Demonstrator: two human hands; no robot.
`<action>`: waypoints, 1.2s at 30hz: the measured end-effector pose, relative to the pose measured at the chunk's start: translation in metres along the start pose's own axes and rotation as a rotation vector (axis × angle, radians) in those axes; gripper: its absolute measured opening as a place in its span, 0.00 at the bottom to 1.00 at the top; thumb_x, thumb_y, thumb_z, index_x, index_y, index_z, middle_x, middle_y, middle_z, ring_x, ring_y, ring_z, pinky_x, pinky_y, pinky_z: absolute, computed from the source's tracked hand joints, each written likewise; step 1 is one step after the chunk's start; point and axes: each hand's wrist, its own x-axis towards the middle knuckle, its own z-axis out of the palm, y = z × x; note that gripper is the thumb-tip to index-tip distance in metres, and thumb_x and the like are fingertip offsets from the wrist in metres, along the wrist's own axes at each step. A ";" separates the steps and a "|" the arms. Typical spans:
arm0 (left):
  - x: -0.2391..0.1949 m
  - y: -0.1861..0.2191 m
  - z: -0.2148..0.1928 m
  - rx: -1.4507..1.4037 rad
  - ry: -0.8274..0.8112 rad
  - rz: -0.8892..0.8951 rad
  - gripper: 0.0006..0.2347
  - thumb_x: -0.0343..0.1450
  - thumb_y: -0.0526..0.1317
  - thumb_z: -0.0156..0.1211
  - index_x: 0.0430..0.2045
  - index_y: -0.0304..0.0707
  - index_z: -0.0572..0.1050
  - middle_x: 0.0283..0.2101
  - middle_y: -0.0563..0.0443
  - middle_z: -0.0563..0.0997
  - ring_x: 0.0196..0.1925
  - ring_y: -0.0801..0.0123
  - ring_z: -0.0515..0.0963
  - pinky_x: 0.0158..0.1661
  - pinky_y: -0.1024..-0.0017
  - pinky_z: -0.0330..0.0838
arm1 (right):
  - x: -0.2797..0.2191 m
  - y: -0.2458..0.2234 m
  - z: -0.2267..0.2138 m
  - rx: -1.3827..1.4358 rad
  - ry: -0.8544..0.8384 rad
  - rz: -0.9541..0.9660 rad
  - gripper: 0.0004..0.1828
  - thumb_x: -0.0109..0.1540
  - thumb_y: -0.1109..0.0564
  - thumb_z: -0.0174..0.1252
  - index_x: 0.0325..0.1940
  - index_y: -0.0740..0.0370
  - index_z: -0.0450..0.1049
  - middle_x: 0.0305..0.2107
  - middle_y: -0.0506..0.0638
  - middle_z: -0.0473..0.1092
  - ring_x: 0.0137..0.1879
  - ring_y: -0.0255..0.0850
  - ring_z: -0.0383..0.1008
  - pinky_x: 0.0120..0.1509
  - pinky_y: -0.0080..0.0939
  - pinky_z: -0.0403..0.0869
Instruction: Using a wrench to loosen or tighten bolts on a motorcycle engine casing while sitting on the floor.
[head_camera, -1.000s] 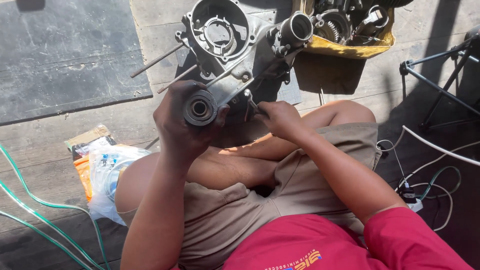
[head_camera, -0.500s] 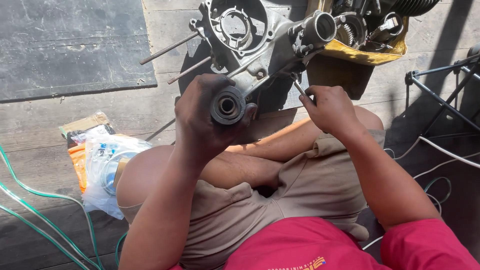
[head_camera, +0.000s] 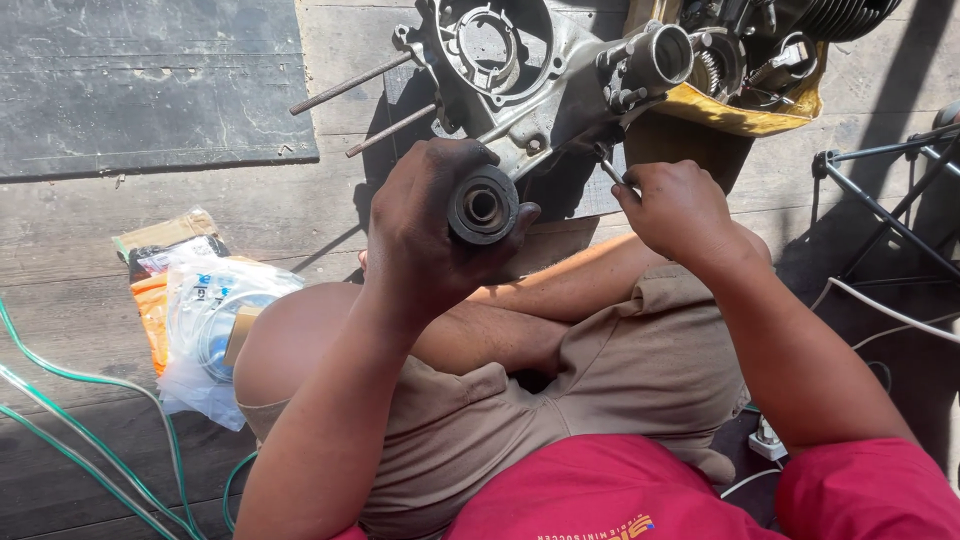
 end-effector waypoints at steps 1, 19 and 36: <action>-0.001 0.000 -0.001 -0.001 -0.002 -0.001 0.16 0.67 0.39 0.75 0.41 0.32 0.73 0.28 0.43 0.72 0.25 0.57 0.77 0.24 0.66 0.73 | 0.002 0.000 -0.003 0.001 -0.001 0.002 0.14 0.69 0.59 0.56 0.48 0.74 0.82 0.29 0.68 0.78 0.30 0.60 0.81 0.34 0.49 0.81; -0.005 0.006 -0.009 0.112 -0.132 -0.006 0.22 0.60 0.33 0.78 0.42 0.32 0.70 0.39 0.44 0.78 0.37 0.54 0.77 0.40 0.60 0.72 | -0.004 0.025 0.054 -0.041 0.206 -0.029 0.13 0.69 0.52 0.57 0.35 0.62 0.77 0.17 0.55 0.72 0.23 0.57 0.72 0.31 0.55 0.69; -0.007 0.008 -0.005 0.140 -0.118 -0.066 0.20 0.64 0.34 0.77 0.44 0.31 0.70 0.39 0.43 0.77 0.34 0.61 0.77 0.37 0.66 0.73 | 0.038 0.012 0.164 0.379 0.210 0.130 0.23 0.68 0.53 0.50 0.58 0.73 0.56 0.29 0.68 0.71 0.30 0.68 0.73 0.34 0.64 0.69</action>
